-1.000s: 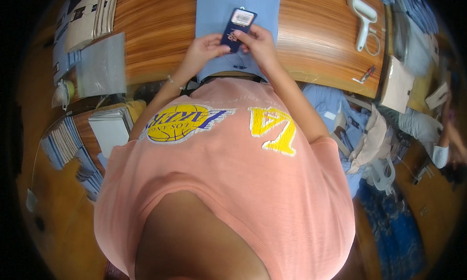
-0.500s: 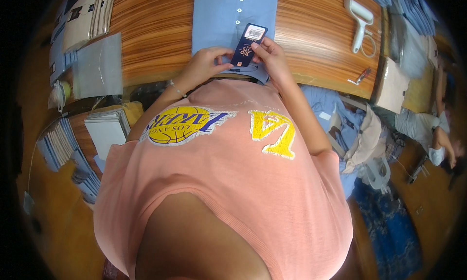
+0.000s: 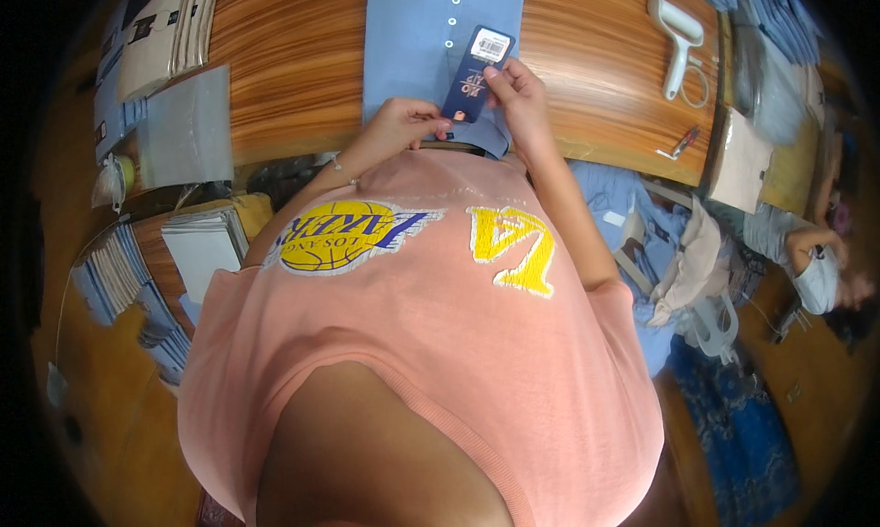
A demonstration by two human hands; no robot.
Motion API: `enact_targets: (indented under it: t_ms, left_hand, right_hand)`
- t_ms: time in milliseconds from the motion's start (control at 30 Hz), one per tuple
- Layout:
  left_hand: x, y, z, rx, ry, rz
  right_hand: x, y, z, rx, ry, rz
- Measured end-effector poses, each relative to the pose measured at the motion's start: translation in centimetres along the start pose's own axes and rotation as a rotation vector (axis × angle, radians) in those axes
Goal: The person folds shirts by placing them on a cardboard template, folding the sleeves and bottom, and then placing the folded shirts into plastic bags.
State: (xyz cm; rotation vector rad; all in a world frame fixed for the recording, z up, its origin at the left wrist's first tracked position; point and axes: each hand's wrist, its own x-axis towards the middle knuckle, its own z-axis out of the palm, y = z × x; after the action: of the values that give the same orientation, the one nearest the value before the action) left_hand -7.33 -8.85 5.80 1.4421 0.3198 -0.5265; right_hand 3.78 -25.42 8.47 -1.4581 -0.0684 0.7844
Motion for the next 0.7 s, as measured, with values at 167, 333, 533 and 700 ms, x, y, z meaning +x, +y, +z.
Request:
enact_targets:
  t_ms: [167,333,533,700]
  left_hand:
    - [-1.3,-0.1,0.2,0.263,0.230,0.264]
    - [-4.9,-1.2,-5.4,0.467,0.571,0.179]
    - [-6.4,-5.2,-6.1,0.123,0.332,-0.128]
    - [-5.5,-6.0,-5.4,0.110,0.406,-0.059]
  right_hand:
    - [3.2,0.4,-0.4,-0.197,0.070,-0.140]
    - [3.8,1.5,-3.8,-0.840,0.352,-0.457]
    - [-3.3,6.6,-7.2,-0.195,-0.031,0.258]
    - [-3.8,6.0,-6.2,-0.099,-0.063,0.303]
